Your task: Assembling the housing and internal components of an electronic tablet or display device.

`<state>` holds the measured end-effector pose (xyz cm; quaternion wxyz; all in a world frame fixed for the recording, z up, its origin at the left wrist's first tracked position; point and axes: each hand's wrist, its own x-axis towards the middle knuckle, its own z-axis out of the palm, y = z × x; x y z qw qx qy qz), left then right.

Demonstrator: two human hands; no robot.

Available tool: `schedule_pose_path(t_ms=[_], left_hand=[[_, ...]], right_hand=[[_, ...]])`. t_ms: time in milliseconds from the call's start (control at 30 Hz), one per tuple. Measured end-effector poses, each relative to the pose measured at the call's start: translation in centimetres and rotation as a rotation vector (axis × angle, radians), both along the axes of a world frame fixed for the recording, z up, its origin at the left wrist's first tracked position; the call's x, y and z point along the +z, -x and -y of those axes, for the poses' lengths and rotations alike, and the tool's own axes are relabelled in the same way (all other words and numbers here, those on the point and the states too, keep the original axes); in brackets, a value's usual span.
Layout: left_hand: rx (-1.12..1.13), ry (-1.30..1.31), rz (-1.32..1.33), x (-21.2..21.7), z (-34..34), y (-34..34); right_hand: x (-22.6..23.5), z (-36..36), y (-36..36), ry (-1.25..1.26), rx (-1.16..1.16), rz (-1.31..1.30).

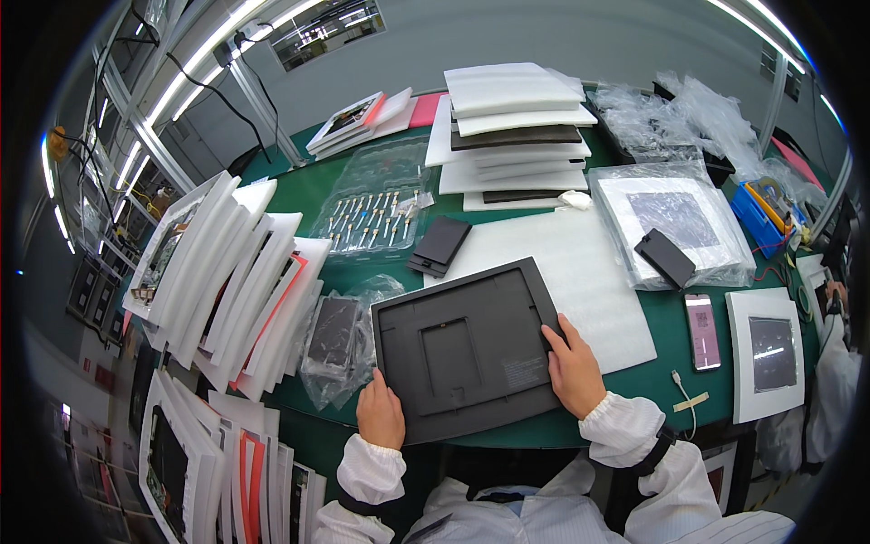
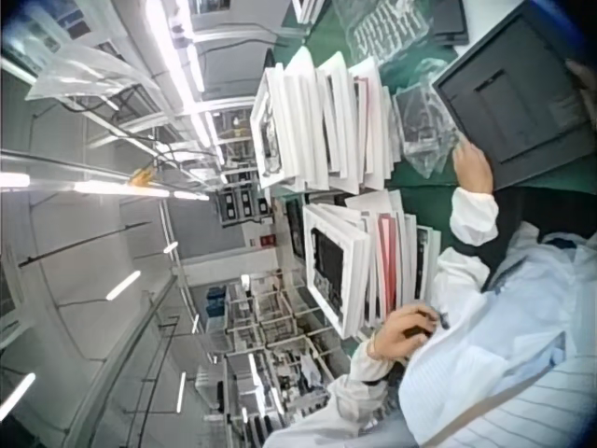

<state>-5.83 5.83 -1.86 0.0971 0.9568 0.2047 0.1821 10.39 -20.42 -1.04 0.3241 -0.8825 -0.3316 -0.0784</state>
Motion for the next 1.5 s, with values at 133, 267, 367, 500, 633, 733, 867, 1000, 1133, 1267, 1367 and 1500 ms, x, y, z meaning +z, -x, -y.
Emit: schedule_pose_path(t_ms=[133,267,367,500,633,733,867,1000,1133,1267,1367,1500], left_hand=[[0.003,-0.028,0.006,0.1,0.1,-0.1],[0.027,-0.117,-0.088,0.0,0.1,-0.2],[0.041,-0.141,-0.094,-0.1,0.0,-0.2],[0.016,-0.129,-0.026,0.1,0.1,-0.1],[0.019,-0.131,-0.074,0.1,0.0,0.1],[0.020,-0.149,-0.079,-0.3,0.2,-0.6],[0.038,-0.074,-0.119,-0.5,-0.5,-0.6],[-0.072,0.001,-0.030,2.0,-1.2,1.0],[-0.340,0.515,0.072,11.7,7.0,-1.6],[-0.907,0.661,-0.192,16.6,16.6,-8.6],[-0.885,0.863,-0.264,12.6,22.7,-18.5],[-0.530,1.092,-0.235,5.5,27.3,-29.7]], right_hand=[[0.3,-0.2,0.2,0.075,-0.009,0.012],[0.6,-0.5,0.4,0.184,-0.039,0.076],[0.9,-0.6,0.4,0.198,-0.027,-0.007],[0.5,-0.4,0.4,0.194,-0.025,0.007],[0.8,-0.2,0.2,0.206,0.009,0.071],[1.0,0.2,0.1,0.260,-0.031,0.084],[1.5,1.1,0.5,0.076,0.034,-0.002],[5.1,6.3,3.9,-0.067,0.054,-0.120],[2.9,15.7,2.6,-0.012,-0.547,-0.081],[-0.1,19.1,1.9,0.103,-0.693,-0.106],[-1.0,19.6,1.6,-0.007,-0.650,-0.214],[-1.2,19.3,1.8,-0.075,-0.625,-0.197]])
